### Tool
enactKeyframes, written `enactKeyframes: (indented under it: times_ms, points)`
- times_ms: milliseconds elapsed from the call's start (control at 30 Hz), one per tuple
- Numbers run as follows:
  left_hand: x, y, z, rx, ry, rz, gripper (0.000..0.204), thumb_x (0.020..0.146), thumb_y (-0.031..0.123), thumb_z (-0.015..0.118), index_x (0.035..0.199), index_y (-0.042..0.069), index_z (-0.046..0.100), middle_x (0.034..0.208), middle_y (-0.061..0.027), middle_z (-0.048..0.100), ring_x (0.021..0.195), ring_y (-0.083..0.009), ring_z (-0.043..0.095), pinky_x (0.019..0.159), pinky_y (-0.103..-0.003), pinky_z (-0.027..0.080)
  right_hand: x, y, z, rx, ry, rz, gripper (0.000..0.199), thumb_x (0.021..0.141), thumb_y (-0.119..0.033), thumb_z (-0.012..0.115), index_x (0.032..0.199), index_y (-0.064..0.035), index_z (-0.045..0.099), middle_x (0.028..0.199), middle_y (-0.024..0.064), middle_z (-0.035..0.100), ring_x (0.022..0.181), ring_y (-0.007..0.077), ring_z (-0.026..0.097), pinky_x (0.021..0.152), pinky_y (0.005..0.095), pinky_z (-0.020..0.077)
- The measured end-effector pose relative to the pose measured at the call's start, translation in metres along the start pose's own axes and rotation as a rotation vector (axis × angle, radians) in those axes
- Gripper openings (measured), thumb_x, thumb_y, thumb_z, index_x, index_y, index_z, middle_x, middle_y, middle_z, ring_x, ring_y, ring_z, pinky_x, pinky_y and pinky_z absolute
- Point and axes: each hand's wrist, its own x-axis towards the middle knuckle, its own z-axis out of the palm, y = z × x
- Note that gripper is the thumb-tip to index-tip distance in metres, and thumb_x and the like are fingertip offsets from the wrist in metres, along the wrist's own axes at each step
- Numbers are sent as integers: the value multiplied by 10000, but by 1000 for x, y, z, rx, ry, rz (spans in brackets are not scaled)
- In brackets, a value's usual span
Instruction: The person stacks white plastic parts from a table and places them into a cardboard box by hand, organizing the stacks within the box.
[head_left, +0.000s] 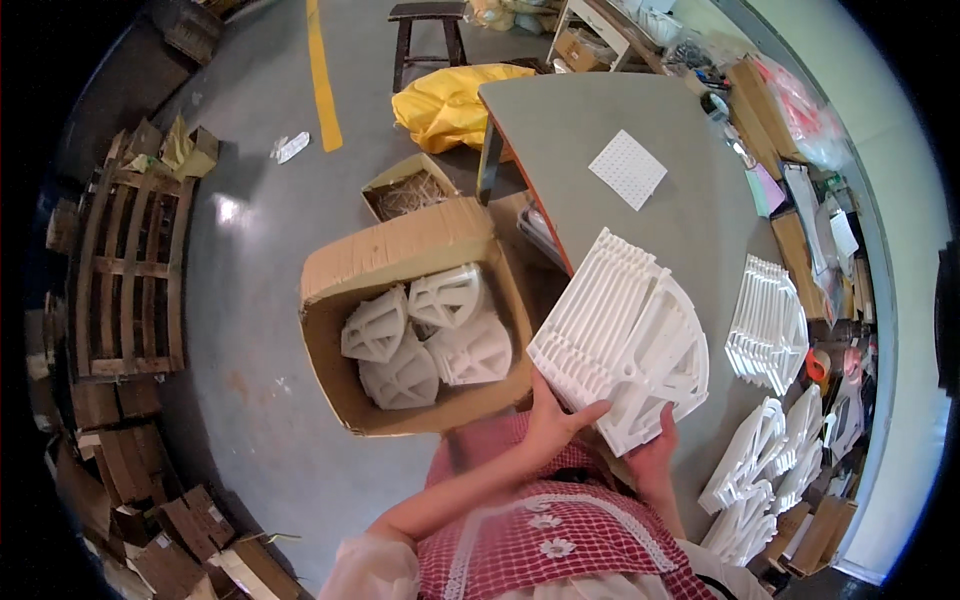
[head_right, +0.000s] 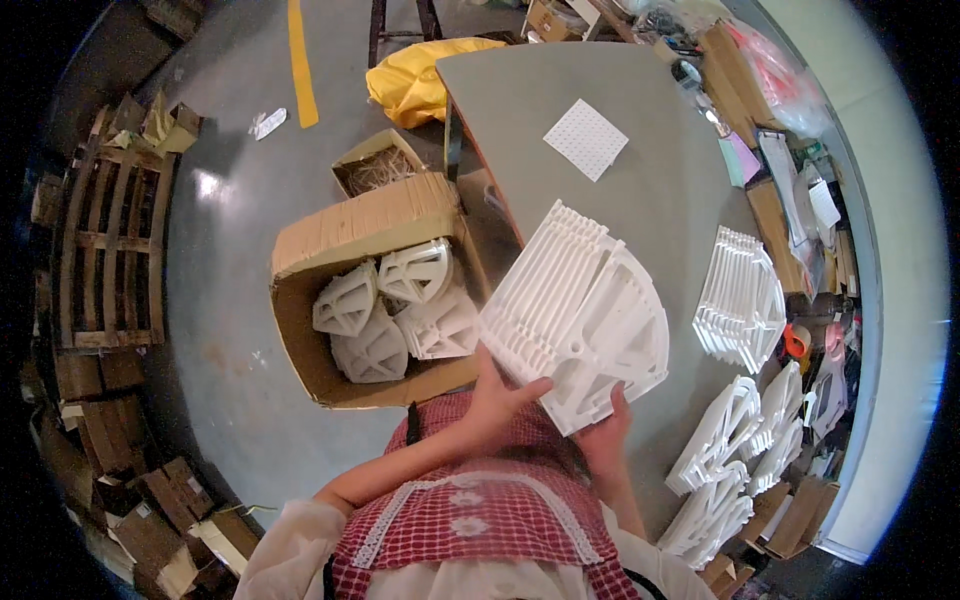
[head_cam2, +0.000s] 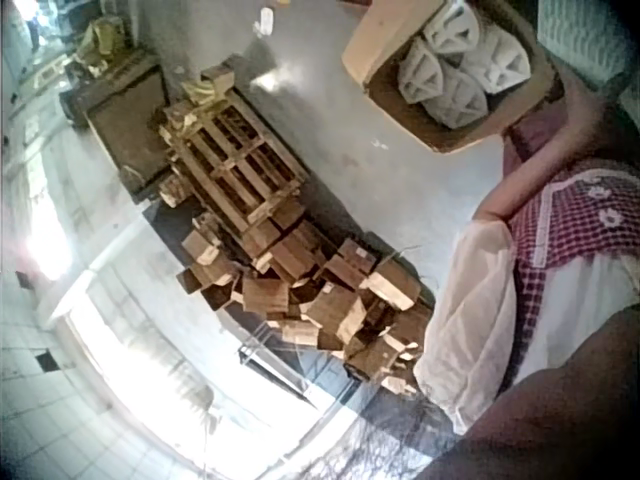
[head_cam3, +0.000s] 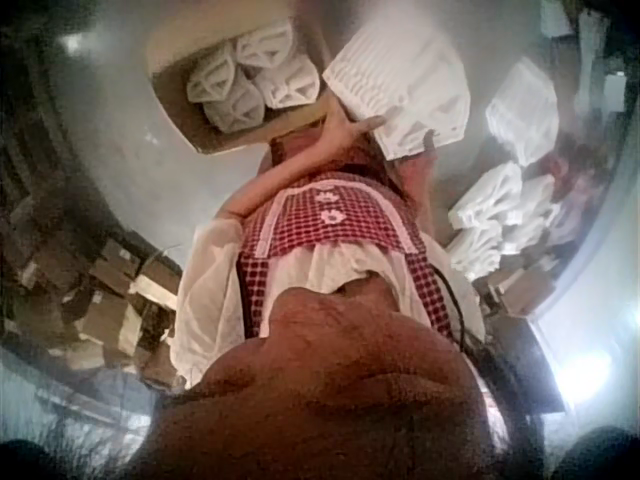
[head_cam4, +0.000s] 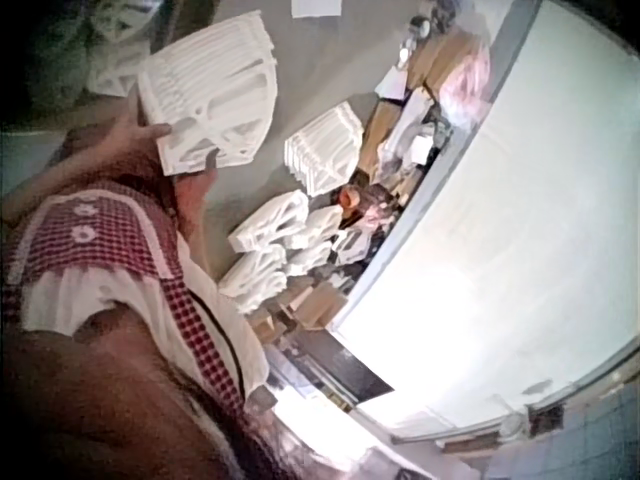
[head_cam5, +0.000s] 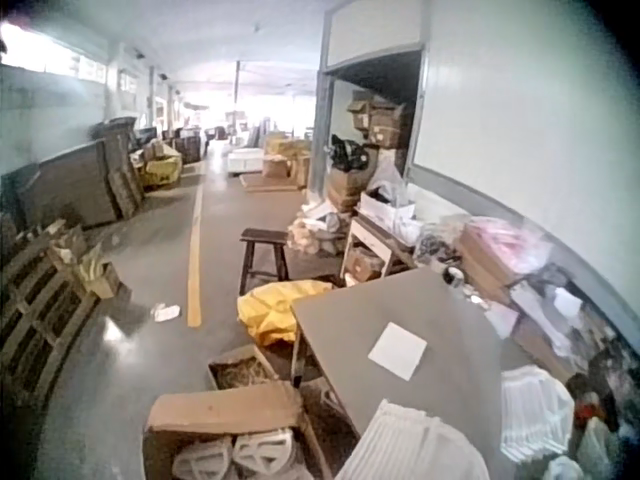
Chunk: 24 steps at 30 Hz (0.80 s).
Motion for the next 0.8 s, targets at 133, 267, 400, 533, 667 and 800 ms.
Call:
enactKeyframes:
  times_ms: [133,267,400,533,667,800]
  points:
    - [-8,10,0,18,9,-30,1080,655,201,860,1395,-18,104,1353,-191,347,1264,-269,378,1067,-375,323,6,11,-11,37,-64,-105,787,881,-496,496,1467,-56,208,1444,177,361,1314,365,373,1099,509,300]
    - [-14,13,-8,54,7,-82,1079,654,204,861,1391,-25,108,1361,-196,345,1269,-278,377,1067,-374,329,2,21,-8,-19,-57,-149,840,848,-540,500,1471,-63,199,1437,178,366,1306,374,380,1093,507,305]
    - [-21,14,-17,123,-2,-64,1034,660,193,854,1375,-30,141,1346,-193,359,1255,-278,389,1058,-372,336,0,29,-2,4,-23,-170,870,833,-582,488,1475,-73,196,1427,178,377,1295,371,391,1086,507,310]
    - [-20,17,-12,150,-9,31,956,667,183,844,1344,-46,209,1308,-182,394,1224,-268,414,1044,-371,343,3,33,-10,64,-50,-198,862,830,-590,485,1471,-81,213,1426,170,382,1288,369,398,1078,508,317]
    - [-2,-6,-9,247,-63,174,1071,673,280,846,1364,-83,113,1333,-223,362,1266,-293,387,1046,-370,348,2,37,-11,61,23,-285,807,855,-556,474,1464,-81,242,1437,144,378,1303,354,378,1075,509,311]
    - [29,-12,-4,349,-126,169,1103,676,398,825,1349,-118,120,1320,-271,376,1246,-337,430,1033,-356,364,3,49,-15,101,-88,-252,778,883,-546,435,1463,-64,246,1435,131,386,1319,340,362,1105,513,247]
